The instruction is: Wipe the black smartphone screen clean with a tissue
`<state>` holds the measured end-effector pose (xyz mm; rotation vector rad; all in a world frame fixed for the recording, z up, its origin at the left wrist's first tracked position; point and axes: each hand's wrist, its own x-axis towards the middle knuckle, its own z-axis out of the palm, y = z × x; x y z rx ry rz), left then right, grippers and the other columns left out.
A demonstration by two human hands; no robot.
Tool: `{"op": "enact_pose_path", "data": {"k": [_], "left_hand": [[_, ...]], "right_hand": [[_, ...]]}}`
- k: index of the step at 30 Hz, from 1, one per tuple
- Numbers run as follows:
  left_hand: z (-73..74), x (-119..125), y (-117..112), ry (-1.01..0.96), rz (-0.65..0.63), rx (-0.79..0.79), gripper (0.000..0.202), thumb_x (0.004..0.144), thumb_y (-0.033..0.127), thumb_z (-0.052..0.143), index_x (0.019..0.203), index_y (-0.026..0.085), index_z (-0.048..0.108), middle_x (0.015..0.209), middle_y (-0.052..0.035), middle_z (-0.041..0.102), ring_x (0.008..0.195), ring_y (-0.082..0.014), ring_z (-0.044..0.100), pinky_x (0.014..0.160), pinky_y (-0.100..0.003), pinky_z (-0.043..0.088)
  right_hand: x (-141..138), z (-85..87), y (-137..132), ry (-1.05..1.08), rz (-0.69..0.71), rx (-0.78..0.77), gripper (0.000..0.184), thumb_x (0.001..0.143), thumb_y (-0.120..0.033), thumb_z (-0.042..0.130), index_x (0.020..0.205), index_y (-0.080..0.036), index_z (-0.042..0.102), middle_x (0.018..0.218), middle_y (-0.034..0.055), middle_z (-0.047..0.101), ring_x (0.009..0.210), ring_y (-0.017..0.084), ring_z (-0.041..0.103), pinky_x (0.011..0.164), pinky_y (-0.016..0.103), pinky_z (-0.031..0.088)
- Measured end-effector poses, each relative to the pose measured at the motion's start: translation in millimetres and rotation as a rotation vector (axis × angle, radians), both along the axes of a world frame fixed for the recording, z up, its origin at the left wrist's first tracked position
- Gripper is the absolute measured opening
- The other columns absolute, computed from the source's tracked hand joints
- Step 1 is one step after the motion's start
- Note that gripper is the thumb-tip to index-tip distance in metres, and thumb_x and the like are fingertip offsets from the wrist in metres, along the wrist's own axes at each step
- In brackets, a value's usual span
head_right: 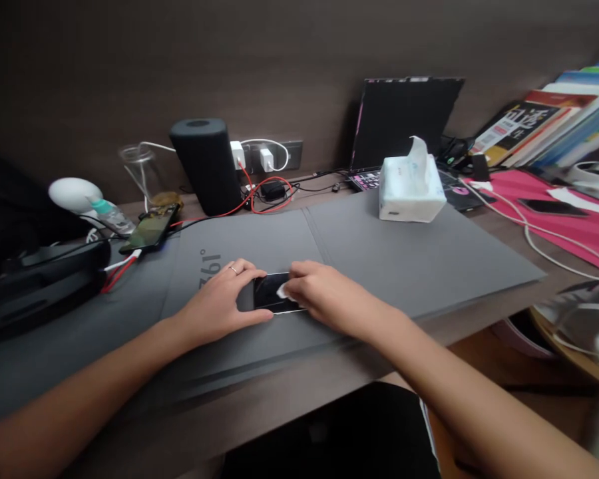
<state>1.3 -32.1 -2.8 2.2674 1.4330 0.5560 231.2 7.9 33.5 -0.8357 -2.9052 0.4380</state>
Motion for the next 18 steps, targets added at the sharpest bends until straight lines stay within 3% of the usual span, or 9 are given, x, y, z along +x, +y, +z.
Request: {"op": "enact_pose_path", "data": {"k": [2, 4, 11, 14, 18], "left_hand": [[-0.6, -0.3, -0.1, 0.003, -0.008, 0.002, 0.048, 0.081, 0.048, 0.070, 0.120, 0.023, 0.057, 0.113, -0.0060, 0.057, 0.108, -0.0274, 0.054, 0.094, -0.046, 0.048], [-1.1, -0.5, -0.1, 0.005, -0.012, 0.004, 0.049, 0.081, 0.048, 0.069, 0.122, 0.024, 0.056, 0.113, -0.0063, 0.056, 0.108, -0.0275, 0.053, 0.094, -0.046, 0.048], [2.7, 2.4, -0.4, -0.032, -0.012, -0.015, 0.052, 0.080, 0.047, 0.070, 0.123, 0.022, 0.056, 0.115, -0.0075, 0.057, 0.109, -0.0278, 0.054, 0.095, -0.047, 0.048], [3.5, 3.1, -0.4, -0.060, 0.002, 0.000, 0.049, 0.078, 0.046, 0.073, 0.119, 0.023, 0.058, 0.113, -0.0067, 0.057, 0.108, -0.0273, 0.055, 0.094, -0.046, 0.049], [1.2, 2.6, 0.5, -0.083, 0.001, 0.016, 0.049, 0.076, 0.045, 0.074, 0.117, 0.022, 0.059, 0.112, -0.0066, 0.058, 0.106, -0.0266, 0.056, 0.094, -0.044, 0.050]], "right_hand": [[-18.9, 0.8, -2.2, 0.007, 0.042, 0.033, 0.021, 0.097, -0.016, 0.048, 0.089, -0.016, 0.068, 0.088, 0.0057, 0.057, 0.076, 0.016, 0.052, 0.069, 0.028, 0.041], [-19.3, 1.7, -2.9, 0.006, 0.044, 0.071, 0.020, 0.096, -0.014, 0.050, 0.088, -0.015, 0.068, 0.088, 0.0064, 0.058, 0.077, 0.016, 0.052, 0.069, 0.029, 0.041], [51.3, -1.5, -10.1, 0.018, -0.092, 0.112, 0.032, 0.096, -0.012, 0.040, 0.105, -0.020, 0.069, 0.097, 0.0096, 0.067, 0.082, 0.020, 0.063, 0.070, 0.033, 0.051], [42.4, -6.7, -19.5, 0.090, -0.111, 0.147, 0.032, 0.095, -0.014, 0.042, 0.113, -0.022, 0.068, 0.108, 0.0113, 0.070, 0.093, 0.022, 0.068, 0.079, 0.038, 0.057], [14.6, -15.9, -30.9, 0.190, -0.050, 0.187, 0.042, 0.092, -0.010, 0.044, 0.127, -0.020, 0.063, 0.127, 0.0123, 0.067, 0.119, 0.025, 0.062, 0.098, 0.046, 0.054]]}}
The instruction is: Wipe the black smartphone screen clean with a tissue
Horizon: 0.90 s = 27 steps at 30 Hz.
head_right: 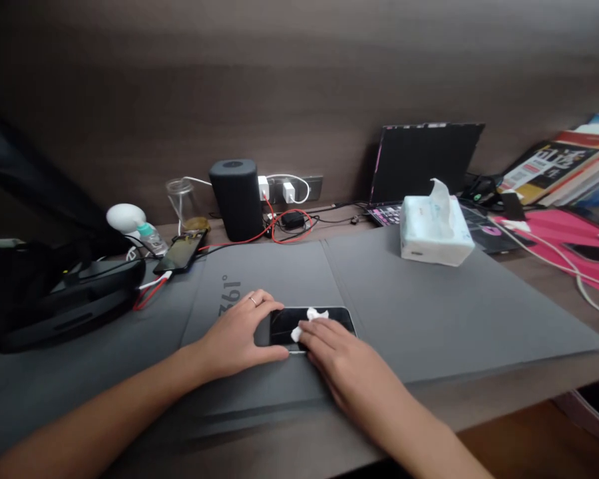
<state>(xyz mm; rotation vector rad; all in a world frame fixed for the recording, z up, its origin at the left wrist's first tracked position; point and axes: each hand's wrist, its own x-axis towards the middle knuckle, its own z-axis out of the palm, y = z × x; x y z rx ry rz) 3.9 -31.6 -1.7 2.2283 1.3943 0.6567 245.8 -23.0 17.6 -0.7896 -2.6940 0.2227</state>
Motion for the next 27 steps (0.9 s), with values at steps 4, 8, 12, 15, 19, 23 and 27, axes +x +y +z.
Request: {"op": "enact_pose_path", "data": {"k": [4, 8, 12, 15, 19, 23, 27], "left_hand": [[-2.7, 0.2, -1.3, 0.006, 0.004, 0.002, 0.050, 0.076, 0.047, 0.074, 0.117, 0.022, 0.060, 0.114, -0.0063, 0.059, 0.105, -0.0263, 0.056, 0.093, -0.043, 0.049], [-4.9, 0.0, -4.3, 0.047, 0.029, 0.003, 0.048, 0.080, 0.045, 0.070, 0.121, 0.023, 0.059, 0.117, -0.0066, 0.058, 0.106, -0.0269, 0.056, 0.094, -0.045, 0.049], [-5.3, -1.8, -4.2, 0.046, 0.030, -0.025, 0.047, 0.080, 0.046, 0.069, 0.121, 0.025, 0.059, 0.117, -0.0055, 0.057, 0.107, -0.0267, 0.056, 0.092, -0.045, 0.049], [-5.4, -1.5, -3.5, 0.035, 0.023, -0.036, 0.049, 0.079, 0.047, 0.071, 0.121, 0.025, 0.059, 0.117, -0.0055, 0.057, 0.107, -0.0262, 0.056, 0.092, -0.044, 0.050], [-8.5, -1.4, -2.8, 0.045, 0.041, -0.030, 0.046, 0.080, 0.046, 0.070, 0.120, 0.026, 0.060, 0.116, -0.0051, 0.057, 0.105, -0.0258, 0.057, 0.090, -0.043, 0.051], [-11.0, -2.8, -2.7, 0.055, 0.045, -0.023, 0.049, 0.079, 0.048, 0.071, 0.121, 0.026, 0.060, 0.116, -0.0047, 0.058, 0.106, -0.0262, 0.057, 0.091, -0.044, 0.050], [-8.9, -3.0, -2.9, 0.055, 0.046, -0.023, 0.052, 0.079, 0.050, 0.072, 0.123, 0.026, 0.059, 0.117, -0.0053, 0.058, 0.108, -0.0268, 0.056, 0.092, -0.044, 0.049]], "right_hand": [[12.1, -5.2, -3.8, 0.012, 0.002, -0.058, 0.046, 0.088, -0.004, 0.042, 0.125, -0.019, 0.063, 0.131, 0.0112, 0.066, 0.123, 0.022, 0.060, 0.099, 0.040, 0.055], [49.6, -7.3, -11.9, 0.014, -0.100, -0.102, 0.047, 0.090, -0.003, 0.040, 0.126, -0.023, 0.061, 0.136, 0.0074, 0.063, 0.127, 0.018, 0.057, 0.108, 0.041, 0.047], [50.4, -5.9, -16.1, 0.021, -0.157, -0.119, 0.049, 0.089, -0.001, 0.039, 0.128, -0.025, 0.059, 0.139, 0.0067, 0.060, 0.129, 0.019, 0.055, 0.112, 0.046, 0.041], [20.1, -3.7, -14.3, 0.056, -0.125, -0.183, 0.046, 0.089, -0.001, 0.041, 0.123, -0.024, 0.062, 0.137, 0.0065, 0.062, 0.128, 0.018, 0.056, 0.110, 0.043, 0.045], [-24.0, -4.0, -16.3, 0.119, -0.047, -0.202, 0.043, 0.090, -0.003, 0.044, 0.124, -0.021, 0.061, 0.137, 0.0073, 0.062, 0.130, 0.018, 0.054, 0.112, 0.043, 0.043], [-24.4, -8.7, -21.9, 0.066, -0.100, -0.168, 0.040, 0.094, -0.009, 0.043, 0.129, -0.020, 0.059, 0.141, 0.0093, 0.058, 0.133, 0.021, 0.051, 0.114, 0.049, 0.039], [12.8, -10.8, -28.9, -0.039, -0.240, -0.103, 0.042, 0.098, -0.012, 0.038, 0.136, -0.021, 0.054, 0.145, 0.0102, 0.053, 0.136, 0.023, 0.048, 0.114, 0.055, 0.036]]}}
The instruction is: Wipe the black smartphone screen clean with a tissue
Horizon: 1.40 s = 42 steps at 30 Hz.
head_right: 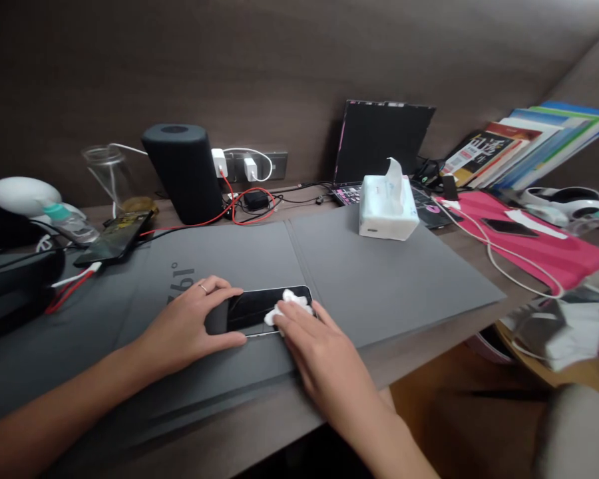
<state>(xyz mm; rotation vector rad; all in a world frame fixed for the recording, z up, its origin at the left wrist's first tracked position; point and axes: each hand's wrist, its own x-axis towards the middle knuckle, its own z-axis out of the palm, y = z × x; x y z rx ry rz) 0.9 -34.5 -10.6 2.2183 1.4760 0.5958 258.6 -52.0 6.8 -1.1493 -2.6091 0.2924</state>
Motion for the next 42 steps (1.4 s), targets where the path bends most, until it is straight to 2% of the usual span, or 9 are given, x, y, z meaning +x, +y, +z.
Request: {"op": "enact_pose_path", "data": {"k": [5, 10, 13, 17, 21, 28, 32, 36, 42], "left_hand": [[6.3, 2.2, 1.1, -0.033, -0.010, -0.003, 0.054, 0.076, 0.048, 0.075, 0.121, 0.023, 0.060, 0.115, -0.0066, 0.059, 0.108, -0.0271, 0.056, 0.095, -0.044, 0.048], [7.5, 2.5, 3.8, -0.049, -0.026, 0.012, 0.056, 0.073, 0.050, 0.077, 0.119, 0.022, 0.061, 0.115, -0.0070, 0.059, 0.106, -0.0270, 0.057, 0.095, -0.044, 0.049], [7.1, 3.2, 4.0, -0.031, -0.012, 0.017, 0.054, 0.074, 0.049, 0.076, 0.119, 0.022, 0.061, 0.114, -0.0075, 0.059, 0.106, -0.0277, 0.057, 0.094, -0.045, 0.050], [6.8, 3.6, 4.3, -0.039, -0.012, -0.007, 0.060, 0.072, 0.054, 0.078, 0.120, 0.023, 0.061, 0.115, -0.0074, 0.059, 0.107, -0.0283, 0.057, 0.094, -0.046, 0.050], [6.7, 3.1, 4.5, -0.051, -0.015, -0.002, 0.062, 0.072, 0.054, 0.078, 0.122, 0.021, 0.060, 0.117, -0.0073, 0.059, 0.107, -0.0277, 0.057, 0.095, -0.045, 0.050], [6.4, 2.9, 6.0, -0.068, -0.015, 0.014, 0.058, 0.071, 0.054, 0.079, 0.117, 0.023, 0.062, 0.114, -0.0064, 0.060, 0.105, -0.0265, 0.058, 0.093, -0.042, 0.050], [4.0, 1.4, 6.1, -0.054, -0.019, 0.027, 0.060, 0.072, 0.055, 0.079, 0.118, 0.022, 0.061, 0.114, -0.0064, 0.059, 0.105, -0.0261, 0.058, 0.093, -0.042, 0.050], [2.7, 0.6, 4.7, -0.044, -0.030, 0.008, 0.059, 0.074, 0.053, 0.077, 0.121, 0.022, 0.059, 0.116, -0.0064, 0.058, 0.108, -0.0267, 0.057, 0.095, -0.043, 0.049], [2.9, 0.4, 2.0, -0.035, -0.031, -0.023, 0.053, 0.078, 0.048, 0.074, 0.121, 0.023, 0.058, 0.118, -0.0060, 0.057, 0.107, -0.0266, 0.057, 0.094, -0.044, 0.050]], "right_hand": [[16.6, -9.1, -0.8, -0.015, -0.087, 0.088, 0.045, 0.098, -0.027, 0.045, 0.143, -0.023, 0.049, 0.149, 0.0094, 0.048, 0.136, 0.027, 0.046, 0.111, 0.054, 0.041], [-27.9, -19.5, 5.8, 0.024, -0.055, 0.149, 0.052, 0.096, -0.035, 0.049, 0.146, -0.019, 0.048, 0.150, 0.0130, 0.045, 0.135, 0.032, 0.046, 0.109, 0.054, 0.044], [-40.4, -17.6, 9.4, 0.053, 0.010, 0.139, 0.050, 0.096, -0.026, 0.047, 0.145, -0.020, 0.048, 0.150, 0.0121, 0.045, 0.136, 0.030, 0.045, 0.108, 0.052, 0.044], [-5.0, -15.1, 18.4, 0.127, 0.080, 0.075, 0.058, 0.091, -0.007, 0.037, 0.142, -0.030, 0.052, 0.146, 0.0033, 0.051, 0.130, 0.024, 0.053, 0.103, 0.046, 0.050], [27.4, -17.8, 23.1, 0.120, 0.028, 0.129, 0.057, 0.090, -0.010, 0.039, 0.140, -0.033, 0.053, 0.142, 0.0030, 0.055, 0.123, 0.026, 0.059, 0.097, 0.047, 0.054], [-31.9, -18.0, 15.5, 0.200, 0.120, 0.064, 0.049, 0.092, -0.008, 0.040, 0.137, -0.021, 0.057, 0.142, 0.0104, 0.056, 0.130, 0.023, 0.053, 0.105, 0.044, 0.048], [-36.2, -10.0, 12.8, 0.283, 0.172, -0.001, 0.045, 0.094, -0.006, 0.038, 0.127, -0.022, 0.064, 0.130, 0.0075, 0.066, 0.119, 0.019, 0.063, 0.099, 0.035, 0.054], [-16.6, 1.4, 10.9, 0.297, 0.058, -0.127, 0.035, 0.098, -0.016, 0.044, 0.124, -0.026, 0.064, 0.123, 0.0056, 0.071, 0.109, 0.018, 0.069, 0.090, 0.030, 0.058], [19.5, 5.1, 23.5, 0.335, -0.319, -0.155, 0.026, 0.096, -0.034, 0.055, 0.117, -0.024, 0.066, 0.109, 0.0062, 0.074, 0.091, 0.021, 0.071, 0.080, 0.034, 0.056]]}}
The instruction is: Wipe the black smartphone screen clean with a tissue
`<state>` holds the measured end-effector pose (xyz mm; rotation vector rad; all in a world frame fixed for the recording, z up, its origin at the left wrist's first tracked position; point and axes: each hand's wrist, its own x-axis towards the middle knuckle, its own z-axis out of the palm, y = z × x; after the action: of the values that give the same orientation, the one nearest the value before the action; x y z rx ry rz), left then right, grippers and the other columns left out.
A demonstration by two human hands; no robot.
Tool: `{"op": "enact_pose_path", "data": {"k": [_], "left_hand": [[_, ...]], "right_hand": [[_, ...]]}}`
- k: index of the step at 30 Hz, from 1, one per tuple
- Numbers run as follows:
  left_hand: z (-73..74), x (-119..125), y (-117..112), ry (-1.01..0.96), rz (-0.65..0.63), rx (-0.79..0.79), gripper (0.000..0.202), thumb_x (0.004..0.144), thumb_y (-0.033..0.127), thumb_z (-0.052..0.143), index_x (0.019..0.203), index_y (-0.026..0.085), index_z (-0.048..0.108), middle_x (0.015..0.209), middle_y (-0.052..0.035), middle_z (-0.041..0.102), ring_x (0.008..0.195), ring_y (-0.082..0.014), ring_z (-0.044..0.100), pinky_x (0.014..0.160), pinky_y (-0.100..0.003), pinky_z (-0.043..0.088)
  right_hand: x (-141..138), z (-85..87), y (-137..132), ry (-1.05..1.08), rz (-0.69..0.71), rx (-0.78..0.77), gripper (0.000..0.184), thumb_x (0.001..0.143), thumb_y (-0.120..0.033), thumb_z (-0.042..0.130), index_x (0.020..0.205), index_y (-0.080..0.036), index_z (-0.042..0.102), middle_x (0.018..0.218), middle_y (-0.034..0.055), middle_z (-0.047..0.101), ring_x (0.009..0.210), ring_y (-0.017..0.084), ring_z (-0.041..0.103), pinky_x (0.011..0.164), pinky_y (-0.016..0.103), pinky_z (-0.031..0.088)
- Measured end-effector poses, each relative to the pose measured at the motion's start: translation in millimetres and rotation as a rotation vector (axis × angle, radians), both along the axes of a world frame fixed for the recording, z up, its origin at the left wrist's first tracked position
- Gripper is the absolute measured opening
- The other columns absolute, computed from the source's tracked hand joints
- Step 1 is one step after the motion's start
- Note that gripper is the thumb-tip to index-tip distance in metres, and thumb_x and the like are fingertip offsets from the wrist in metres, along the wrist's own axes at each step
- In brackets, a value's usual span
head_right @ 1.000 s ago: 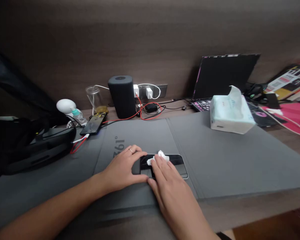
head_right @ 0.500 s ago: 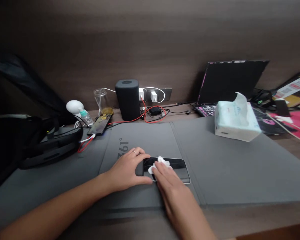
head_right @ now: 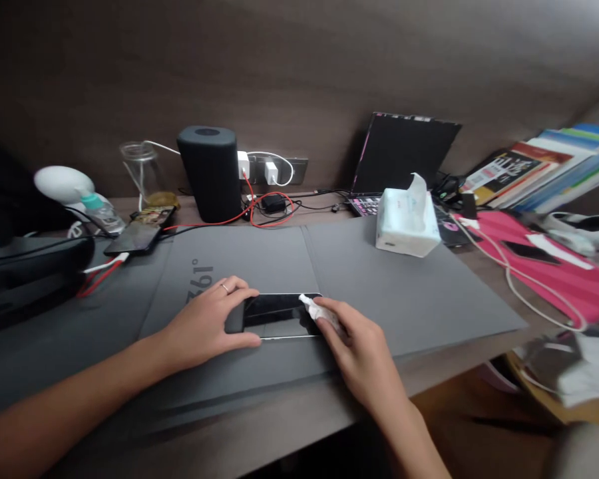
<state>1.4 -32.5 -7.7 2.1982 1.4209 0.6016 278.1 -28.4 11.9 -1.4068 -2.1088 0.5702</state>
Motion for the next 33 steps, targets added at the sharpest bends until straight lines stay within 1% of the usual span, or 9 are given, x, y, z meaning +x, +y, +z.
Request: {"op": "enact_pose_path", "data": {"k": [3, 6, 12, 17, 21, 24, 27, 30, 33], "left_hand": [[0.0, 0.4, -0.6, 0.006, 0.001, -0.010, 0.051, 0.078, 0.049, 0.073, 0.120, 0.023, 0.059, 0.119, -0.0059, 0.056, 0.107, -0.0271, 0.057, 0.093, -0.045, 0.050], [0.7, 0.9, -0.5, 0.019, 0.005, -0.019, 0.050, 0.078, 0.049, 0.072, 0.118, 0.022, 0.059, 0.118, -0.0061, 0.057, 0.106, -0.0273, 0.058, 0.092, -0.045, 0.050], [-0.1, 1.3, -0.7, 0.024, 0.003, 0.001, 0.049, 0.078, 0.049, 0.073, 0.117, 0.022, 0.059, 0.117, -0.0063, 0.057, 0.106, -0.0270, 0.057, 0.092, -0.045, 0.050], [-1.7, 0.9, -0.6, 0.017, 0.007, 0.009, 0.049, 0.079, 0.050, 0.072, 0.116, 0.021, 0.060, 0.119, -0.0065, 0.057, 0.107, -0.0275, 0.057, 0.093, -0.046, 0.050], [-2.7, 0.7, -0.8, 0.008, 0.007, 0.020, 0.053, 0.079, 0.050, 0.072, 0.121, 0.021, 0.058, 0.120, -0.0065, 0.057, 0.107, -0.0276, 0.057, 0.092, -0.046, 0.050], [-3.5, 1.1, -1.4, 0.014, 0.018, 0.020, 0.054, 0.079, 0.049, 0.072, 0.123, 0.021, 0.058, 0.120, -0.0066, 0.057, 0.108, -0.0281, 0.057, 0.092, -0.045, 0.050], [-3.9, 1.4, -1.7, 0.018, 0.028, 0.008, 0.053, 0.079, 0.049, 0.072, 0.122, 0.022, 0.058, 0.121, -0.0064, 0.057, 0.109, -0.0284, 0.057, 0.092, -0.045, 0.050], [-4.2, 1.2, -1.5, 0.011, 0.024, -0.001, 0.054, 0.078, 0.049, 0.073, 0.121, 0.022, 0.058, 0.121, -0.0060, 0.056, 0.109, -0.0278, 0.057, 0.093, -0.045, 0.050], [-5.0, 0.5, -1.7, 0.007, 0.018, 0.005, 0.049, 0.078, 0.047, 0.073, 0.118, 0.024, 0.059, 0.119, -0.0049, 0.056, 0.107, -0.0269, 0.057, 0.092, -0.044, 0.050]], "right_hand": [[0.8, 1.4, 1.0, 0.086, -0.052, -0.094, 0.023, 0.093, -0.038, 0.059, 0.108, -0.023, 0.068, 0.101, 0.0053, 0.075, 0.083, 0.020, 0.070, 0.071, 0.031, 0.056], [-19.3, 1.1, -4.3, 0.184, 0.012, -0.111, 0.019, 0.093, -0.034, 0.059, 0.107, -0.023, 0.067, 0.100, 0.0043, 0.074, 0.084, 0.018, 0.069, 0.071, 0.029, 0.055], [-51.5, -3.0, -5.3, -0.005, 0.285, 0.152, 0.027, 0.098, -0.013, 0.045, 0.115, -0.021, 0.065, 0.115, 0.0093, 0.069, 0.102, 0.018, 0.064, 0.085, 0.034, 0.054], [-28.9, -1.6, -1.3, -0.255, 0.306, 0.265, 0.039, 0.094, -0.005, 0.043, 0.127, -0.017, 0.061, 0.124, 0.0138, 0.066, 0.107, 0.022, 0.061, 0.086, 0.039, 0.056], [-2.2, 2.8, -6.8, -0.401, 0.280, 0.274, 0.046, 0.089, -0.001, 0.042, 0.127, -0.019, 0.062, 0.120, 0.0114, 0.069, 0.094, 0.020, 0.065, 0.074, 0.034, 0.058], [4.2, 7.4, -13.2, -0.476, 0.254, 0.239, 0.043, 0.089, -0.002, 0.045, 0.121, -0.021, 0.065, 0.110, 0.0088, 0.072, 0.085, 0.019, 0.066, 0.067, 0.031, 0.057], [-10.1, 12.5, -16.2, -0.498, 0.268, 0.218, 0.041, 0.087, -0.001, 0.045, 0.117, -0.020, 0.067, 0.106, 0.0086, 0.073, 0.084, 0.020, 0.065, 0.068, 0.032, 0.055], [-41.8, 18.7, -15.7, -0.542, 0.286, 0.134, 0.041, 0.083, 0.003, 0.047, 0.111, -0.018, 0.067, 0.097, 0.0072, 0.072, 0.083, 0.021, 0.062, 0.070, 0.032, 0.052], [-74.7, 24.8, -13.5, -0.619, 0.323, 0.069, 0.028, 0.084, 0.002, 0.051, 0.096, -0.016, 0.068, 0.090, 0.0078, 0.069, 0.082, 0.022, 0.059, 0.068, 0.032, 0.047]]}}
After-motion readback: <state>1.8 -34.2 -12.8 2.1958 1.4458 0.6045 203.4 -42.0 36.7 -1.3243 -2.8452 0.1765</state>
